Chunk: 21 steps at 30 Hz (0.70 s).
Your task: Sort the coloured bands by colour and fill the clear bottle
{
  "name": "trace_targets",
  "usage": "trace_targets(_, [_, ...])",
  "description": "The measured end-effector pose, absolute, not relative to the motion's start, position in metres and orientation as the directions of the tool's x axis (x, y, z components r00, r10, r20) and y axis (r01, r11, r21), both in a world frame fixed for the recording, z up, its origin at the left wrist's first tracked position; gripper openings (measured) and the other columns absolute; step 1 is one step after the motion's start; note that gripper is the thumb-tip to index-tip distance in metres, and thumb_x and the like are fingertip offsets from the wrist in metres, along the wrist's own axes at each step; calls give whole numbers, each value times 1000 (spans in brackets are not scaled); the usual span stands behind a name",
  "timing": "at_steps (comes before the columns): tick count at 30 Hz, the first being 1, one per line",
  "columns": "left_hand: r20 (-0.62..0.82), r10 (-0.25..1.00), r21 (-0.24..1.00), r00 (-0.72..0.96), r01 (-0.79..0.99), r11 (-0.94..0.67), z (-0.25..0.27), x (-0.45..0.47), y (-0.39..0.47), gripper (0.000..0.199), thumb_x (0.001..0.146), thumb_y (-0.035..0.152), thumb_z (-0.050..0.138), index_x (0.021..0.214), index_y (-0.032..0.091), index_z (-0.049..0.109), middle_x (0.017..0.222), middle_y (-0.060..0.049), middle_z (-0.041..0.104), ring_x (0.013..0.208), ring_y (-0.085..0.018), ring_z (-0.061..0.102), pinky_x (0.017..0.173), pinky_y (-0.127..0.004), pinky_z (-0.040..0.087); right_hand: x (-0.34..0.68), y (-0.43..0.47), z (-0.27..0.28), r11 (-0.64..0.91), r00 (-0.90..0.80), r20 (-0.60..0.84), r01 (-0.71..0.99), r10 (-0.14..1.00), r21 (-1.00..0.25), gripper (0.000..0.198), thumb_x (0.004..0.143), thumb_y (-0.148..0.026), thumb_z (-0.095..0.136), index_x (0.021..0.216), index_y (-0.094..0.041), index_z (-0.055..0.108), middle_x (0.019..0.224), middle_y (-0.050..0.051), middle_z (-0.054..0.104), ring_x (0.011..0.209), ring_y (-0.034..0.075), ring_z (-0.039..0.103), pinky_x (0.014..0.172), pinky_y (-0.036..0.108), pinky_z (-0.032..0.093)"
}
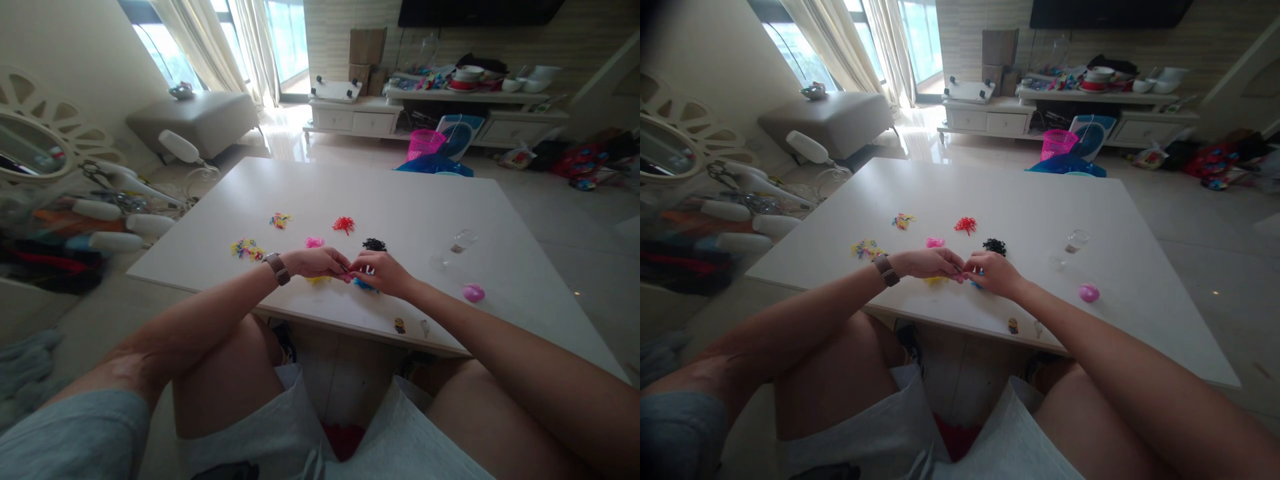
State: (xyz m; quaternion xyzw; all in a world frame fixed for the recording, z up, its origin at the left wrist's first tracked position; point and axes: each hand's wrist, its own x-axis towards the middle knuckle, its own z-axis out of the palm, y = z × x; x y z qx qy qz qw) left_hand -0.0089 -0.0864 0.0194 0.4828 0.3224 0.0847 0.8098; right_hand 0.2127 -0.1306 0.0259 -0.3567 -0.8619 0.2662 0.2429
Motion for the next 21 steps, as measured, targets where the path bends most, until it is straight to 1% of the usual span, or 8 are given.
trace_targets(4, [-427,442,851,789,186,491,22,-6,-90,17,68,9,77,86,10,75,93,-9,76,90,-16,70,93,-30,52,210,-133,23,615,-632,222,514,743,-598,11,87,-22,66,88,-19,76,84,5,69,73,15,63,67,26,45])
trace_targets(7, [-428,434,853,793,196,483,23,-4,-91,20,66,10,80,85,11,74,94,-8,75,90,-16,70,95,-31,52,207,-134,20,611,-625,215,531,750,-587,11,87,-23,66,89,-19,77,83,5,70,74,15,63,68,26,44])
trace_targets(10, [-428,426,851,797,198,486,22,-2,-93,23,64,11,82,86,11,74,92,-7,75,90,-15,70,94,-30,52,204,-136,18,616,-629,215,533,747,-579,11,86,-22,66,86,-20,76,82,5,70,74,15,62,69,26,43])
trace_targets(13, [-423,428,852,799,189,488,20,-1,-93,19,65,10,80,83,12,74,89,-6,74,89,-15,68,92,-29,53,203,-136,20,598,-606,220,537,764,-595,10,84,-20,66,81,-19,75,78,4,68,71,14,60,67,25,43])
trace_targets(17, [-451,467,832,760,169,528,19,-2,-92,15,66,5,74,79,11,73,82,-7,73,80,-13,66,82,-27,53,205,-134,25,543,-543,235,520,806,-660,11,82,-17,63,77,-17,71,75,3,64,66,13,58,63,25,43])
trace_targets(19, [-478,487,813,731,158,561,20,-3,-90,17,65,1,67,78,10,72,81,-9,72,75,-13,65,76,-25,52,206,-133,27,510,-514,233,502,825,-698,11,82,-17,62,77,-17,71,74,2,63,65,12,58,62,25,44])
trace_targets(21, [-505,480,792,717,164,588,22,-5,-89,22,63,-1,61,79,9,73,79,-9,71,72,-13,63,71,-24,51,208,-132,29,487,-493,228,496,840,-719,11,82,-17,61,77,-17,71,73,2,62,65,13,58,61,25,45])
